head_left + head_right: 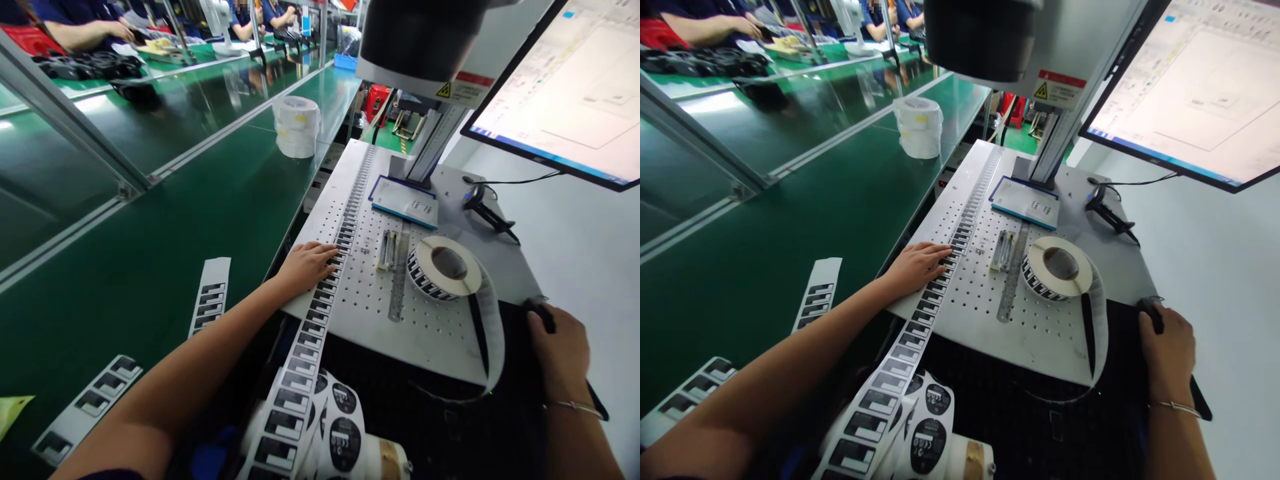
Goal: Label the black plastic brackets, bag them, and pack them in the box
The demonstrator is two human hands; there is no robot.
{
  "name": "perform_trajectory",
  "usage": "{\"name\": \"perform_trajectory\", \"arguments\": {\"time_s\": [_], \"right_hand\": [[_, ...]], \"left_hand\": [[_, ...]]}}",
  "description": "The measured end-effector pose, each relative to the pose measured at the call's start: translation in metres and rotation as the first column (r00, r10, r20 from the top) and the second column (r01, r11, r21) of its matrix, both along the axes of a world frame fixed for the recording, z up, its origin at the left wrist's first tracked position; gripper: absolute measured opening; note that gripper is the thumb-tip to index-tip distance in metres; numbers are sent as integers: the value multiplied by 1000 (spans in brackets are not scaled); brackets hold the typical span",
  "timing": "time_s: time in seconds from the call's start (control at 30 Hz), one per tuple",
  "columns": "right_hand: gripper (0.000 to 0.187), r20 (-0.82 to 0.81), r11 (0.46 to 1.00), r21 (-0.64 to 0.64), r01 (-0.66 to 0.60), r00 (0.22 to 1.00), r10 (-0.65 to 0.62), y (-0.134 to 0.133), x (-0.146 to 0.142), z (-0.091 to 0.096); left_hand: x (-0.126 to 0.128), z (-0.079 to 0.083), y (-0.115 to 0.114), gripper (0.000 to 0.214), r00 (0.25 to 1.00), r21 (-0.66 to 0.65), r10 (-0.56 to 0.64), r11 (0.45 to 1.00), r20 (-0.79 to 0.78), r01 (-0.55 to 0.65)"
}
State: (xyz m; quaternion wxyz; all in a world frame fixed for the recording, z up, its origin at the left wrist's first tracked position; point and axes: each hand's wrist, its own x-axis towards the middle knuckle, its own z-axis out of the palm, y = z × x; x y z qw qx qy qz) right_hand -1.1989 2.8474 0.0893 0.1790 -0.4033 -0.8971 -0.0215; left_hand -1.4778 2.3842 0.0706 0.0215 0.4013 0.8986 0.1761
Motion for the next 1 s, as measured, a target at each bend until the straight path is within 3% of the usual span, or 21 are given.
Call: {"name": "perform_trajectory", "arguments": {"time_s": [0.53,1.0], "right_hand": [[54,-77,996,-72,-57,996,52,0,-1,-1],[54,-120,999,-19,-50,992,48,4,5,-13]], "left_hand": [[1,-2,0,43,1000,-14,4,1000,-27,-4],[-5,-6,-2,49,1000,5,-6,1000,24,6]]}}
